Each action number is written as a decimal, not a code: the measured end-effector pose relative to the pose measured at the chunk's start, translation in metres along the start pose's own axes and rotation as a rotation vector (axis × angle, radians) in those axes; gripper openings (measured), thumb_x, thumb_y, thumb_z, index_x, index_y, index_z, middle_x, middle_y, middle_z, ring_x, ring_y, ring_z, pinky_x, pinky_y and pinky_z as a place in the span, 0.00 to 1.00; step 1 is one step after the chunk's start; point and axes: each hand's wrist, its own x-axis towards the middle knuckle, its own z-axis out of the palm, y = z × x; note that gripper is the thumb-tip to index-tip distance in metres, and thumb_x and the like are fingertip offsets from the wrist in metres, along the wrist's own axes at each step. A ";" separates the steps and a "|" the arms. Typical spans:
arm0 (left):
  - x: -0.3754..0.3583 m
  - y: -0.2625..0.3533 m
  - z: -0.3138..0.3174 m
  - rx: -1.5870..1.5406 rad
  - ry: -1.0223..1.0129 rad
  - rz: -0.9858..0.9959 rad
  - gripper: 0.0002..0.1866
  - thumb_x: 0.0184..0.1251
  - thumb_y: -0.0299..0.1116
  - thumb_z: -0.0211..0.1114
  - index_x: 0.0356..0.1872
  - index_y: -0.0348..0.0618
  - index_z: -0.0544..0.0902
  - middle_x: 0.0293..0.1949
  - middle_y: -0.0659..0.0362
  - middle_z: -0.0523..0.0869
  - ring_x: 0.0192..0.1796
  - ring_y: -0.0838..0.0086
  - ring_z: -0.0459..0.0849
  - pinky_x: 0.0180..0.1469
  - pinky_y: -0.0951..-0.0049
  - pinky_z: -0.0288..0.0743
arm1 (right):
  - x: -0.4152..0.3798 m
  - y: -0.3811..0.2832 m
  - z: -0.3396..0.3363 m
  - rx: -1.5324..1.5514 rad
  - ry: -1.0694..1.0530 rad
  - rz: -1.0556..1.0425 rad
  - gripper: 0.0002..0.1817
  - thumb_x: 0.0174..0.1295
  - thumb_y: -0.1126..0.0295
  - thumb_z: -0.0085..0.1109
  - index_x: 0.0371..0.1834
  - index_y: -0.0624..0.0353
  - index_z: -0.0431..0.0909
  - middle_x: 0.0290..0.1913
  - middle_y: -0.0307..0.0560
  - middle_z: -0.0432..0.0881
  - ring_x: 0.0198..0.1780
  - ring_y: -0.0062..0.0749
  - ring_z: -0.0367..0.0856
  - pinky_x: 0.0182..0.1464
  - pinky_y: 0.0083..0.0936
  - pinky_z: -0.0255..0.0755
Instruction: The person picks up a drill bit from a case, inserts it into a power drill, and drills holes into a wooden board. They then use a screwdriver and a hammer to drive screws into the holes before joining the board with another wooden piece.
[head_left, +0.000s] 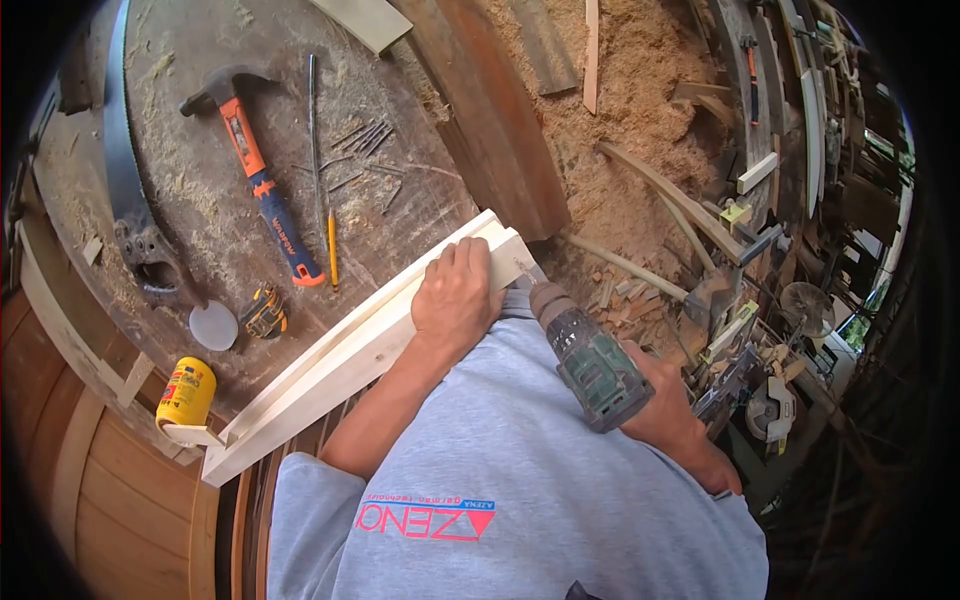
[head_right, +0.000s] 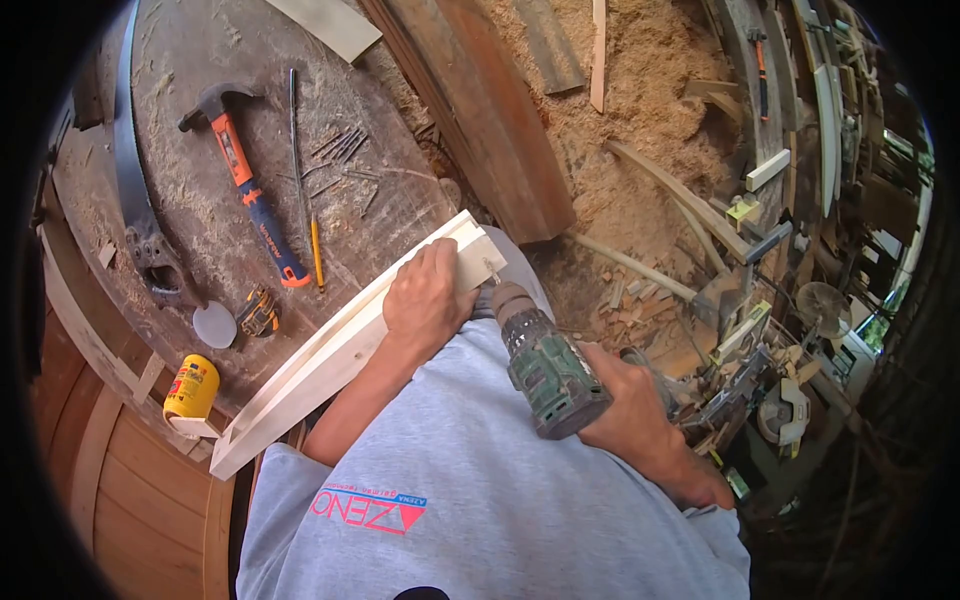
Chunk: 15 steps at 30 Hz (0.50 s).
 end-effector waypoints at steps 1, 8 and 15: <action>0.000 0.000 0.000 0.000 -0.001 -0.001 0.33 0.48 0.36 0.79 0.55 0.37 0.73 0.45 0.49 0.83 0.47 0.54 0.85 0.48 0.59 0.82 | 0.000 0.000 0.000 0.001 0.006 -0.024 0.31 0.44 0.61 0.83 0.49 0.63 0.80 0.37 0.57 0.87 0.38 0.52 0.89 0.40 0.39 0.83; 0.001 -0.001 0.000 -0.024 0.002 0.007 0.32 0.48 0.35 0.79 0.53 0.36 0.73 0.44 0.48 0.82 0.47 0.53 0.85 0.47 0.59 0.82 | 0.001 -0.001 -0.001 -0.026 0.001 -0.061 0.32 0.43 0.61 0.83 0.51 0.64 0.80 0.38 0.57 0.87 0.38 0.52 0.89 0.41 0.39 0.83; 0.001 0.000 -0.003 -0.028 0.002 0.012 0.32 0.46 0.34 0.79 0.52 0.37 0.73 0.43 0.48 0.82 0.46 0.53 0.85 0.47 0.59 0.82 | 0.003 -0.003 -0.001 -0.026 0.025 -0.076 0.32 0.44 0.61 0.83 0.51 0.64 0.80 0.38 0.56 0.87 0.38 0.49 0.90 0.40 0.38 0.83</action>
